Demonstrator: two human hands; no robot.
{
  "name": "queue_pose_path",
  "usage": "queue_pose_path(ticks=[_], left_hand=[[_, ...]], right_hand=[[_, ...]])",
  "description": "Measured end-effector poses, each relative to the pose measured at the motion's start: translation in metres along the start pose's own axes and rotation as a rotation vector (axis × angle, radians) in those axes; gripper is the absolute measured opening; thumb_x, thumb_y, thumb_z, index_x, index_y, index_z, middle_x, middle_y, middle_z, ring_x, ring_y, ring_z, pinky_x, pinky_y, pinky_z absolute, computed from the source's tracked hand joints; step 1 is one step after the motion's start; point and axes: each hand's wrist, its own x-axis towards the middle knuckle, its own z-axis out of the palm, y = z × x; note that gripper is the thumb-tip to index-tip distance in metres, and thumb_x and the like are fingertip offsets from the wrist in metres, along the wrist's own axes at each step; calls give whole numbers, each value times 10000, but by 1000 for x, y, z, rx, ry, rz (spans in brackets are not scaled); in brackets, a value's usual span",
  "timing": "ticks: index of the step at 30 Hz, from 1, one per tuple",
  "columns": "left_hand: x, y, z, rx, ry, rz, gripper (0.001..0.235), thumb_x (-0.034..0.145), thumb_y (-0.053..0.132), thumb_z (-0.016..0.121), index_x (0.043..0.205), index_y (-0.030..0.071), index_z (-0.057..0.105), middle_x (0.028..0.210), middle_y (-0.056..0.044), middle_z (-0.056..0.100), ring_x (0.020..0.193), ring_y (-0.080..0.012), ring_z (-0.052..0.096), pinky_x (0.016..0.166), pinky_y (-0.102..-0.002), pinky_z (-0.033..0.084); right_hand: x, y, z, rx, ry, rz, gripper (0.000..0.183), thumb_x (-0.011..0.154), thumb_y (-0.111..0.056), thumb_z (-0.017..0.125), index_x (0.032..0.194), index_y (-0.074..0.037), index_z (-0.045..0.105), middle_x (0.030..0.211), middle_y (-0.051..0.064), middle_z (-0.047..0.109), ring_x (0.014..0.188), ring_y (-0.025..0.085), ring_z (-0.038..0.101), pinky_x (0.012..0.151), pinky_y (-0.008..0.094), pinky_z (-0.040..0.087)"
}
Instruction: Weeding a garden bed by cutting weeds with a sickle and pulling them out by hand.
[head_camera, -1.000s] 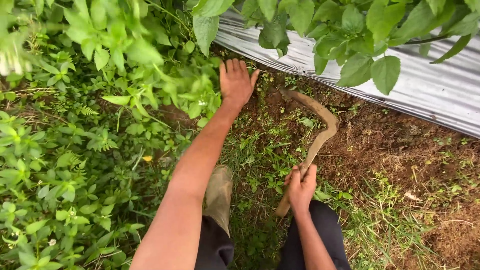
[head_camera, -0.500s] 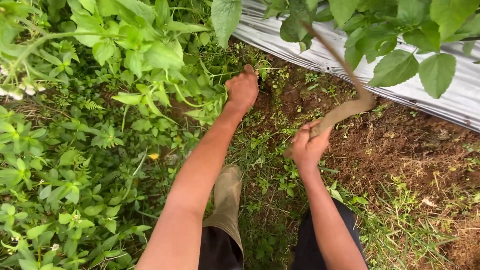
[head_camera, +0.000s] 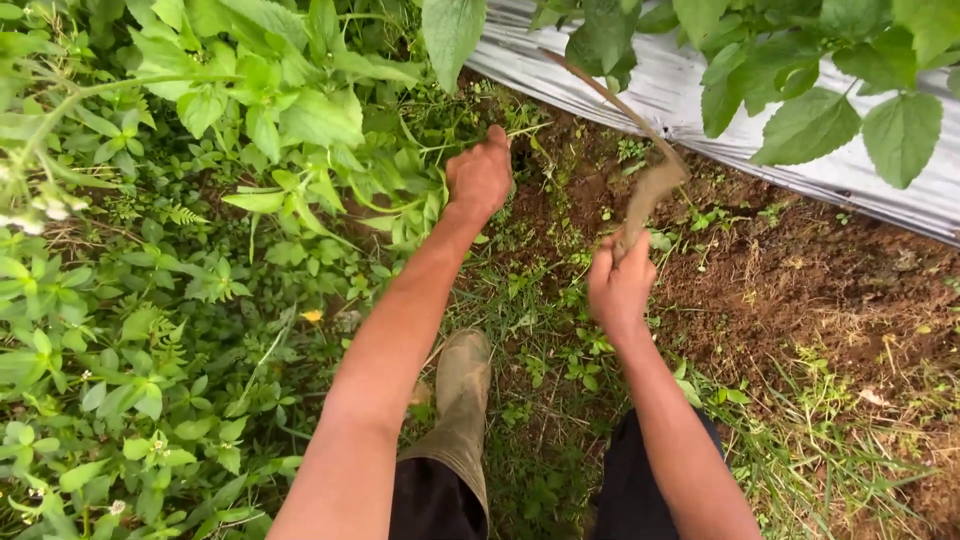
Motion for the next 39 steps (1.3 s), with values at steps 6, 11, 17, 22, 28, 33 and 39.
queue_pose_path(ticks=[6,11,17,22,28,33,39], left_hand=[[-13,-17,13,-45,-74,19,259,1098,132,400,1279,-14,512,649,-87,668,507,-221,663,520,-380,598],[-2,-21,20,3,-53,31,201,1075,71,421,1211,-9,545,640,-90,649,491,-210,643,490,-365,581],[-14,-22,16,2,-33,133,211,1075,60,390,1175,-16,560,609,-57,623,483,-184,631,464,-339,547],[-18,-43,18,70,-20,125,211,1084,81,408,1149,1,592,579,-58,589,442,-197,595,408,-326,516],[-22,-35,14,82,-56,146,297,1102,152,342,1156,1,592,587,-55,606,444,-181,592,436,-333,513],[-46,-32,14,79,-152,261,311,1088,213,381,1094,51,646,578,-32,626,436,-166,593,430,-311,524],[-52,-44,-14,200,200,350,495,1090,374,398,813,149,740,508,-44,646,497,-158,644,748,-354,542]], right_hand=[[3,-38,-8,-234,-267,138,108,961,-10,490,1055,-63,481,660,103,559,467,239,562,433,378,443],[3,-37,7,-44,9,-27,68,1020,-42,513,1043,-65,454,617,120,564,473,236,562,464,341,425],[-12,-31,6,-187,-267,97,125,975,24,486,1076,-36,445,666,164,610,511,303,613,462,430,476],[-14,-38,9,-30,-212,164,104,985,26,470,1049,-56,469,681,102,571,489,225,569,435,341,490],[-18,-15,33,-53,-107,69,179,1012,20,459,1178,-24,406,716,99,586,543,219,581,483,334,504],[-56,33,34,-352,-380,250,402,971,-144,486,1328,24,410,790,358,652,788,540,697,630,636,495],[-60,51,40,-195,-370,272,168,948,-93,490,1114,-89,466,631,183,626,511,310,622,503,449,427]])
